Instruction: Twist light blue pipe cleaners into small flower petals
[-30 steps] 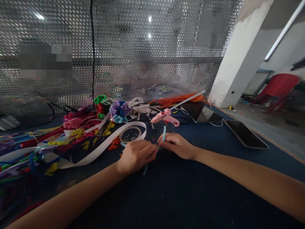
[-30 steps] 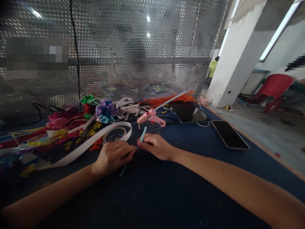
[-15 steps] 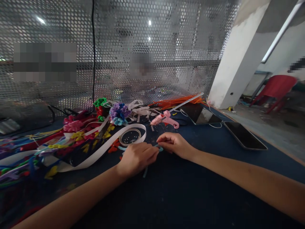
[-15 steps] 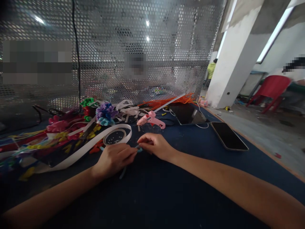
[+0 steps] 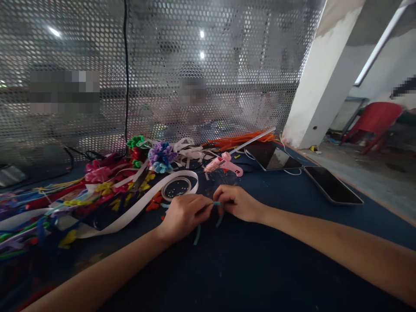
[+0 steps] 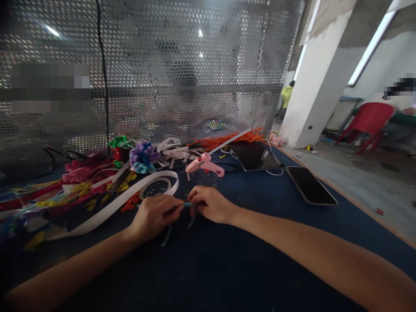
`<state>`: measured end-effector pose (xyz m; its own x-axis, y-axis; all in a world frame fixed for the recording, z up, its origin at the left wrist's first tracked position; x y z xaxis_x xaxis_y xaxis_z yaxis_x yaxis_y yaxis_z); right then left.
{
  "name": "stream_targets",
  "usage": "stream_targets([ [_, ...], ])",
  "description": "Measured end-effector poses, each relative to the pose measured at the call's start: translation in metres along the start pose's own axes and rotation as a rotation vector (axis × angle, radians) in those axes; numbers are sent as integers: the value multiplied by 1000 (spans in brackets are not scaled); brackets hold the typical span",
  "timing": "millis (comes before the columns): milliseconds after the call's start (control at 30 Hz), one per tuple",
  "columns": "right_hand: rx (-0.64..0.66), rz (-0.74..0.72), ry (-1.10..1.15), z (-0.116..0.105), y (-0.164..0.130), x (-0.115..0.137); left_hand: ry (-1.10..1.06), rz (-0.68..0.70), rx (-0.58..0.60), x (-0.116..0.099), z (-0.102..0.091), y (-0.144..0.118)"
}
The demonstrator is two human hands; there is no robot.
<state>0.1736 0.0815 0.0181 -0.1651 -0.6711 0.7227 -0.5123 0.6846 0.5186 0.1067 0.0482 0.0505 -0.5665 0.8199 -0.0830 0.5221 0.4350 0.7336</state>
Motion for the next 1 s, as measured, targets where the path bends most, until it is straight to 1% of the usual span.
stream_targets([
  [100, -31, -5, -26, -2, -1, -2, -3, 28, -8, -3, 0, 1],
  [233, -109, 22, -7, -7, -2, -2, -28, -42, -20, 5, -2, 2],
  [333, -145, 51, 69, -10, -3, -1, -28, -73, -16, 9, -2, 1],
  [433, -167, 127, 163, -13, -3, -7, -27, -146, -2, 16, -1, 0],
  [500, -168, 135, 172, -14, -2, -8, -34, -187, -1, 20, -1, 0],
  [567, -169, 120, 157, -15, -2, -10, -41, -199, 4, 21, 0, 0],
  [700, -190, 96, 148, -16, -1, -11, -39, -170, 14, 19, 0, 0],
  [833, -183, 128, 188, -15, -1, -11, -43, -148, 20, 16, 1, 1],
  [900, -170, 139, 214, -15, 0, -10, -43, -105, 18, 11, 1, 2],
  [1000, -127, 146, 215, -13, 1, -10, -24, 14, -4, -2, -2, 3],
])
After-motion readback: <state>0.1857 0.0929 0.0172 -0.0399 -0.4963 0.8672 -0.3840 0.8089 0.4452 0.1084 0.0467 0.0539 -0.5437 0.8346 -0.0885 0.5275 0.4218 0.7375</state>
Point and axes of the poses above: each hand's wrist, its own y-axis towards the middle knuckle, its own z-axis out of the palm, x = y × z, the point moved 10 cm from there along y, towards the middle knuckle, and after that the axes turned 11 degrees about -x, right-handed, at the moved point
